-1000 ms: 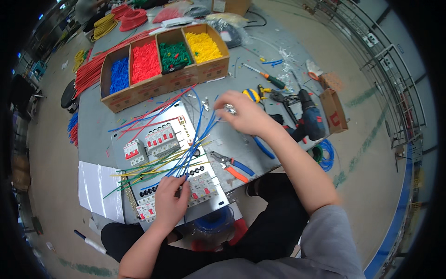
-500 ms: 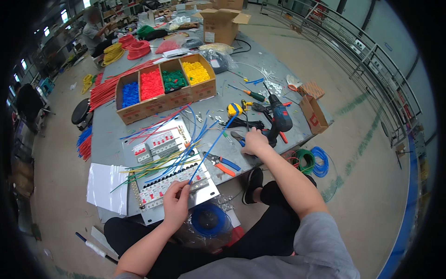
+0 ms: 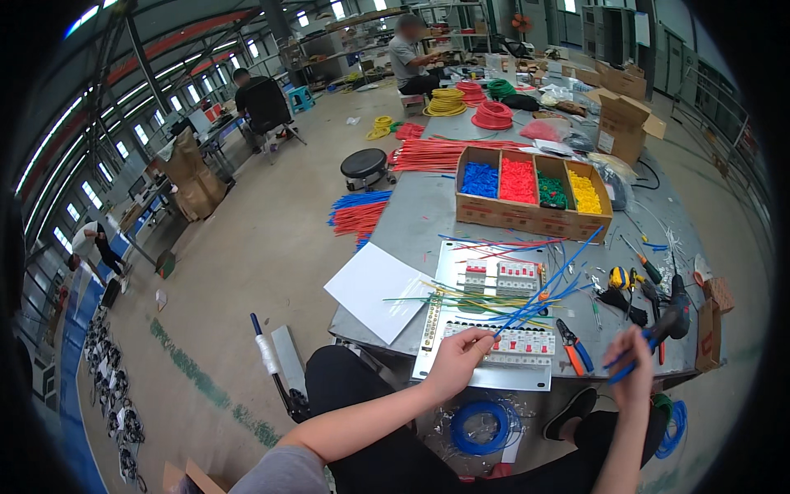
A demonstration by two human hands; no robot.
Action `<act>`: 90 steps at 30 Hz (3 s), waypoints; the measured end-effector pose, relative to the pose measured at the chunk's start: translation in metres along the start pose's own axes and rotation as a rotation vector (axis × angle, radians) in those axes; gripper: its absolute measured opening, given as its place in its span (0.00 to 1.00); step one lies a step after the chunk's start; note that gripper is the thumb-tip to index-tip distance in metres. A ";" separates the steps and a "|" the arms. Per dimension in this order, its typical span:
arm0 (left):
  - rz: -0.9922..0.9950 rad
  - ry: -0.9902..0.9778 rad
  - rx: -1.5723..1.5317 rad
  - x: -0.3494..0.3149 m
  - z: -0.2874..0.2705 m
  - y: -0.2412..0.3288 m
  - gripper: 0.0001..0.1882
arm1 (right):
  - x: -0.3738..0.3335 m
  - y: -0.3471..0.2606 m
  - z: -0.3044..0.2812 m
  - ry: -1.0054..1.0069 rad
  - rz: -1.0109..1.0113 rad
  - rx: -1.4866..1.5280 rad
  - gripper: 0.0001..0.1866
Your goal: The person sits on the floor and wires a metal electrical panel. They pull blue wires from a spool, cut them with pliers, and insert them into terminal blocks on the panel. The person repeats this process for multiple wires throughout the clip.
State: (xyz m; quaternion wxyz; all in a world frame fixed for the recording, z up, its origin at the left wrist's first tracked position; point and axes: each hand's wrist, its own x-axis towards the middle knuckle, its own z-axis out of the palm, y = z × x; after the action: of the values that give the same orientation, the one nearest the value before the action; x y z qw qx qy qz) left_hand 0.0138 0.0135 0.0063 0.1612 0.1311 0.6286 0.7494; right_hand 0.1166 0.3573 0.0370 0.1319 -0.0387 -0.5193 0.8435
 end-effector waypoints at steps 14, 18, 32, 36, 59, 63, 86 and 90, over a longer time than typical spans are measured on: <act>-0.026 -0.090 -0.021 0.016 0.027 0.008 0.11 | 0.007 0.064 0.095 -0.080 -0.105 -1.281 0.30; -0.122 -0.064 -0.149 0.016 0.043 0.017 0.08 | 0.006 0.048 0.112 -0.162 0.018 -1.270 0.33; -0.143 -0.101 -0.164 0.020 0.049 0.001 0.08 | -0.005 0.045 0.097 -0.207 -0.064 -1.502 0.22; -0.220 -0.064 -0.136 0.018 0.046 -0.008 0.13 | -0.005 0.056 0.088 -0.174 -0.092 -1.492 0.17; 0.016 -0.194 0.288 -0.034 0.001 -0.032 0.15 | 0.083 0.007 -0.056 -0.025 0.617 -2.020 0.26; 0.112 -0.193 0.279 -0.025 0.012 -0.027 0.13 | 0.104 0.014 -0.088 -0.050 0.536 -2.179 0.24; -0.088 -0.090 0.288 0.023 0.043 -0.038 0.13 | 0.193 0.044 -0.090 -0.181 0.077 -2.056 0.10; -0.156 -0.126 0.111 0.027 0.042 -0.033 0.13 | 0.154 0.022 -0.027 -0.113 0.202 -1.232 0.09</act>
State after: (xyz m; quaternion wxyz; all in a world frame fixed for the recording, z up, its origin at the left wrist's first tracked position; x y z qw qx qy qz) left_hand 0.0080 0.0673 -0.0186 0.2508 0.1376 0.6661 0.6888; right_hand -0.0298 0.4113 0.0161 -0.0226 -0.1117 -0.9101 0.3985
